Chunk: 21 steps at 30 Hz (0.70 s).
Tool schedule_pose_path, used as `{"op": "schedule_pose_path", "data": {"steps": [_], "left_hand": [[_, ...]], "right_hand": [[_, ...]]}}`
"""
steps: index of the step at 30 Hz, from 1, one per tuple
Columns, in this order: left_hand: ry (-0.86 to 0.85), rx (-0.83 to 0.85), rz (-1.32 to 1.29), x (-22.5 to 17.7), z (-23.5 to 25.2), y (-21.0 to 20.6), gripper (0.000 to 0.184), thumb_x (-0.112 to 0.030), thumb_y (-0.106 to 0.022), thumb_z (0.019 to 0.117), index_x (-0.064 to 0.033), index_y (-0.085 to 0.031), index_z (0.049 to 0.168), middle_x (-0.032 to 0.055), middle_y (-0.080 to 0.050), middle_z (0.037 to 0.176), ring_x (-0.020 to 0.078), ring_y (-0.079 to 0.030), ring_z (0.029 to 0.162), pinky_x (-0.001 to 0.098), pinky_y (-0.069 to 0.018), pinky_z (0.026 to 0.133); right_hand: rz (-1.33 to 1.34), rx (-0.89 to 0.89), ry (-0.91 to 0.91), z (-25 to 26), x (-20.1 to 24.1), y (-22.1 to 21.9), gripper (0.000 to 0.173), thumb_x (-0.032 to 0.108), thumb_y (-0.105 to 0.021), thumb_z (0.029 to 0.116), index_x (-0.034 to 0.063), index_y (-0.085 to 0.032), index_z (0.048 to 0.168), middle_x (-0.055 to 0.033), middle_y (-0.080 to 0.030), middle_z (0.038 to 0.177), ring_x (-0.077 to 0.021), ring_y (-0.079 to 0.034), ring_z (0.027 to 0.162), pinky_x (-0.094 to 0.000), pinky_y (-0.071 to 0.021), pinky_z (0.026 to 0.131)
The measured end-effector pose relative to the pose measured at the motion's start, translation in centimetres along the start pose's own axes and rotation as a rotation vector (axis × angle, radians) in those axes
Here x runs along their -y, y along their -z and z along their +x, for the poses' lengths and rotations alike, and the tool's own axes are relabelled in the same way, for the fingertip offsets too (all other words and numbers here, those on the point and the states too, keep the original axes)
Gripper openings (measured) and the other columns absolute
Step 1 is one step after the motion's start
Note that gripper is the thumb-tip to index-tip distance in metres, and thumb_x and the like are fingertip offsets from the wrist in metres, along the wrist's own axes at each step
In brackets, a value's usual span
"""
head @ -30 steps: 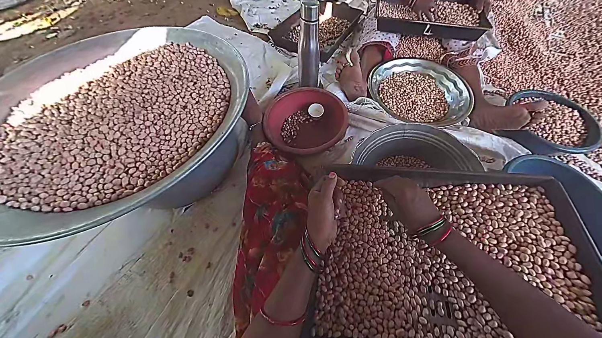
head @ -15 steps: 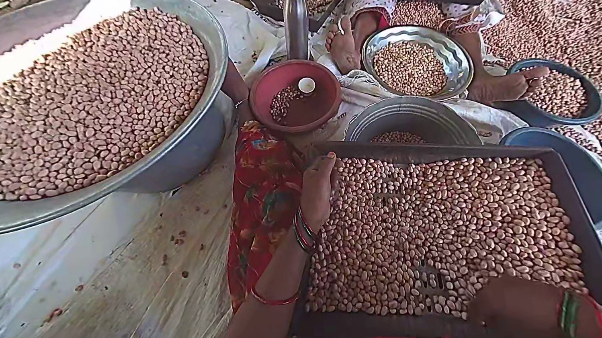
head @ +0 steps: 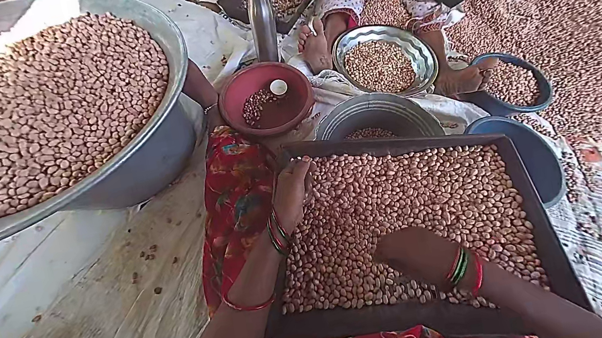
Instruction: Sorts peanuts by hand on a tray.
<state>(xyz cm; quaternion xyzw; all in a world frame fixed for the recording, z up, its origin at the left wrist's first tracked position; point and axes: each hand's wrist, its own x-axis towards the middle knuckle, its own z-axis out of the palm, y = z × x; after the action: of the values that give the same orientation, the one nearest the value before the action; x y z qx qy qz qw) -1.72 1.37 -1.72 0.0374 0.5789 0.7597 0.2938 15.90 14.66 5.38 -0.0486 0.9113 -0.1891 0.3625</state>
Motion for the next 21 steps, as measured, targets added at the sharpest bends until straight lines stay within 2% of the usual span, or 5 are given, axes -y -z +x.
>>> {"op": "schedule_pose_path", "data": {"steps": [2,7,11,18,21], "left_hand": [[0.005,0.009,0.008,0.0,0.1,-0.1,0.034,-0.017,-0.036,0.1122,-0.007,-0.057,0.088,-0.0075,-0.041,0.053,-0.0011,-0.034,0.04,0.0124,-0.0295,0.041],[0.044,0.034,0.028,-0.1,0.0,-0.2,0.034,-0.015,-0.035,0.1123,-0.0058,-0.057,0.089,-0.008,-0.041,0.053,-0.0015,-0.034,0.04,0.0123,-0.0294,0.04],[0.188,0.185,0.115,-0.5,-0.3,-0.2,0.032,-0.016,-0.036,0.1123,-0.0068,-0.057,0.091,-0.0089,-0.042,0.054,-0.0019,-0.033,0.04,0.0124,-0.0286,0.04],[0.41,0.582,0.458,-0.5,-0.7,0.0,0.035,-0.026,-0.036,0.113,-0.009,-0.059,0.094,-0.0094,-0.045,0.058,-0.0016,-0.035,0.043,0.0137,-0.028,0.041],[0.388,0.612,0.55,-0.4,-0.6,-0.1,0.032,-0.025,-0.039,0.1123,-0.0077,-0.059,0.095,-0.0096,-0.042,0.058,-0.0014,-0.034,0.044,0.0138,-0.0278,0.043]], "right_hand": [[-0.042,0.155,-0.03,0.8,1.1,-2.0,0.025,0.005,-0.048,0.1058,-0.0051,-0.067,0.12,-0.0299,-0.067,0.116,-0.0515,-0.067,0.105,-0.0687,-0.0509,0.082],[-0.183,-0.27,0.208,1.1,0.2,-7.1,0.012,-0.003,-0.062,0.0919,-0.0036,-0.074,0.097,-0.0241,-0.073,0.089,-0.0439,-0.073,0.082,-0.0586,-0.0556,0.067],[-0.266,-0.288,0.227,1.4,0.3,-7.6,0.01,0.0,-0.063,0.0921,-0.0039,-0.072,0.094,-0.0218,-0.073,0.086,-0.0408,-0.073,0.079,-0.0554,-0.056,0.069],[-0.156,-0.028,-0.064,1.5,2.6,-1.2,0.021,0.002,-0.049,0.1033,-0.0087,-0.065,0.11,-0.029,-0.069,0.103,-0.0483,-0.069,0.097,-0.0617,-0.0518,0.077],[-0.158,-0.442,-0.083,0.8,0.2,-0.5,0.017,0.0,-0.055,0.0976,-0.0082,-0.07,0.101,-0.0275,-0.072,0.094,-0.0473,-0.072,0.087,-0.0607,-0.0558,0.071]]}}
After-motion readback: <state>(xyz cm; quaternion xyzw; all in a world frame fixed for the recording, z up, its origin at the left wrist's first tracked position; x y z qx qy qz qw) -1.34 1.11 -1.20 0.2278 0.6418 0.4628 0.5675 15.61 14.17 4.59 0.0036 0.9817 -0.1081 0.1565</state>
